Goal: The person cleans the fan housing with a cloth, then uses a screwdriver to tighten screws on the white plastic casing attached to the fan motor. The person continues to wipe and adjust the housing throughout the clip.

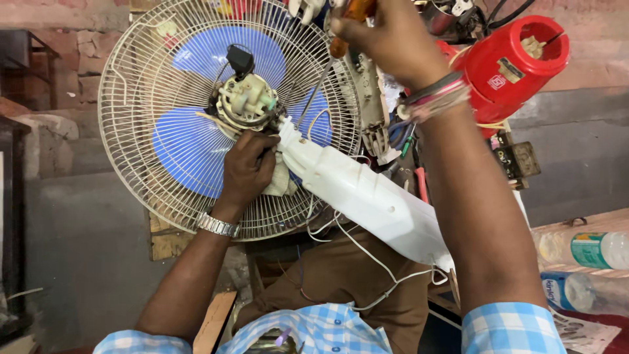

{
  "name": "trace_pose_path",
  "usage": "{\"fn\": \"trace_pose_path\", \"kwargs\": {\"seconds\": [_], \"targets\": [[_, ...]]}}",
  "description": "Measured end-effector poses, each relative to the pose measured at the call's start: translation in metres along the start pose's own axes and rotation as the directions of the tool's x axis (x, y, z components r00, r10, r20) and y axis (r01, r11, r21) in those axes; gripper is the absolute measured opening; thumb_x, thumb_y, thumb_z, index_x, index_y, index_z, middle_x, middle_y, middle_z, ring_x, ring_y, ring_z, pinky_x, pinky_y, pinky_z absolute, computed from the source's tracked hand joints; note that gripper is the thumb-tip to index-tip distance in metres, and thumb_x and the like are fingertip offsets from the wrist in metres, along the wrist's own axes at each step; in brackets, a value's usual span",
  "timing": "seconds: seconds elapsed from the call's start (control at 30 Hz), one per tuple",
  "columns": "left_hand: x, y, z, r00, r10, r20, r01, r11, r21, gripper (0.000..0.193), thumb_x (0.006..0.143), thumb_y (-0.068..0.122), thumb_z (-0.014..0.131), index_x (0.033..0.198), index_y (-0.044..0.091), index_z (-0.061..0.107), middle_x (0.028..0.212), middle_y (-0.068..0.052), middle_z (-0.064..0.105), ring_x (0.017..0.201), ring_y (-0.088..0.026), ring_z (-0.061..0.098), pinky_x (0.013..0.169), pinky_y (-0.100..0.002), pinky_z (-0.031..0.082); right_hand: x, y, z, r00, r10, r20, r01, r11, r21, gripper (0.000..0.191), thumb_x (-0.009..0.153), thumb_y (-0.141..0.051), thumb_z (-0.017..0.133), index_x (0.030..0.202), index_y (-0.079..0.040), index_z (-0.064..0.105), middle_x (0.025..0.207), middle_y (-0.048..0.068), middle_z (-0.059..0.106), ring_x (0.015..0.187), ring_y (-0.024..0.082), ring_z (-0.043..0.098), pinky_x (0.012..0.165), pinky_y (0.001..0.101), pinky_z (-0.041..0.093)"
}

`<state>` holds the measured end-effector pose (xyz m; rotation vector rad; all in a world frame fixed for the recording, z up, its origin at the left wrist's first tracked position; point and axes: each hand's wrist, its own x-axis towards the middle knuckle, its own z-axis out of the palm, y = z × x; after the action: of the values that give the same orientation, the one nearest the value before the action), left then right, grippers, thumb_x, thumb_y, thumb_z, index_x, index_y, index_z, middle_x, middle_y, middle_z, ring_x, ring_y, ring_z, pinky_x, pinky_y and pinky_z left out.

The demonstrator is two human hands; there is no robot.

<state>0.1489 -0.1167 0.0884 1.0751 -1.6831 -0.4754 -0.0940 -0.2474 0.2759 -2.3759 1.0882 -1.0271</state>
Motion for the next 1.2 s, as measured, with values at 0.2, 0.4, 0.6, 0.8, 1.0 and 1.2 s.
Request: {"fn": "trace_pose_path", "kwargs": {"seconds": [0.2,0.4,0.6,0.8,1.0,1.2], "targets": [[0.000,0.000,0.001,1.000,-0.020,0.009,0.020,0.999,-0.031,0.022,0.089,-0.002,0.068,0.110,0.005,0.070,0.097,-0.010,0.067,0.084,-0.026,0.071,0.071,-0.036,0.056,-0.008,0.018,-0.003,0.914,0.392,0.102,-0.402,0.845,0.354,0.041,0.094,-0.020,0.075,0.127,-0.004,0.058,0.115,0.010,0.072,0.106,0.018,0.077,0.080,0.0368,0.064],[-0.002,0.001,0.000,1.000,-0.009,0.005,0.009,1.000,-0.014,0.023,0.088,-0.002,0.069,0.109,0.005,0.071,0.097,-0.010,0.067,0.082,-0.025,0.070,0.070,-0.035,0.056,-0.012,0.018,-0.005,0.992,0.121,0.022,-0.123,0.979,0.164,0.040,0.100,-0.011,0.077,0.130,0.002,0.054,0.111,0.014,0.068,0.100,0.024,0.072,0.082,0.0390,0.065],[-0.001,-0.001,0.000,1.000,-0.011,0.026,0.011,1.000,0.013,0.023,0.087,-0.003,0.069,0.110,0.003,0.072,0.097,-0.010,0.067,0.085,-0.025,0.071,0.072,-0.035,0.057,-0.007,0.013,-0.004,0.895,0.417,0.162,-0.446,0.817,0.365,0.044,0.097,-0.015,0.072,0.135,-0.005,0.052,0.116,0.013,0.072,0.102,0.021,0.076,0.079,0.0392,0.064],[-0.001,0.002,-0.001,1.000,0.002,0.016,-0.002,1.000,-0.005,0.023,0.087,-0.003,0.068,0.109,0.003,0.071,0.099,-0.010,0.068,0.086,-0.025,0.072,0.073,-0.035,0.057,-0.008,0.025,-0.009,0.998,-0.032,0.062,0.023,0.990,0.137,0.044,0.103,-0.009,0.078,0.134,0.002,0.049,0.118,0.015,0.069,0.104,0.024,0.073,0.081,0.0366,0.064],[0.000,0.002,-0.001,1.000,0.021,0.003,-0.021,1.000,-0.010,0.024,0.087,-0.004,0.068,0.109,0.003,0.071,0.099,-0.010,0.068,0.088,-0.026,0.072,0.075,-0.035,0.058,-0.013,0.041,-0.009,0.950,0.299,0.094,-0.311,0.935,0.172,0.045,0.100,-0.018,0.079,0.135,-0.003,0.054,0.109,0.010,0.072,0.094,0.022,0.079,0.073,0.0345,0.064],[0.000,0.002,0.000,1.000,0.007,0.002,-0.007,1.000,-0.006,0.022,0.088,-0.004,0.069,0.109,0.003,0.071,0.098,-0.010,0.069,0.087,-0.026,0.072,0.074,-0.035,0.058,-0.012,0.041,-0.013,0.938,0.282,0.203,-0.336,0.885,0.321,0.046,0.103,-0.012,0.075,0.139,-0.003,0.048,0.119,0.012,0.068,0.101,0.022,0.074,0.075,0.0331,0.066]]}}
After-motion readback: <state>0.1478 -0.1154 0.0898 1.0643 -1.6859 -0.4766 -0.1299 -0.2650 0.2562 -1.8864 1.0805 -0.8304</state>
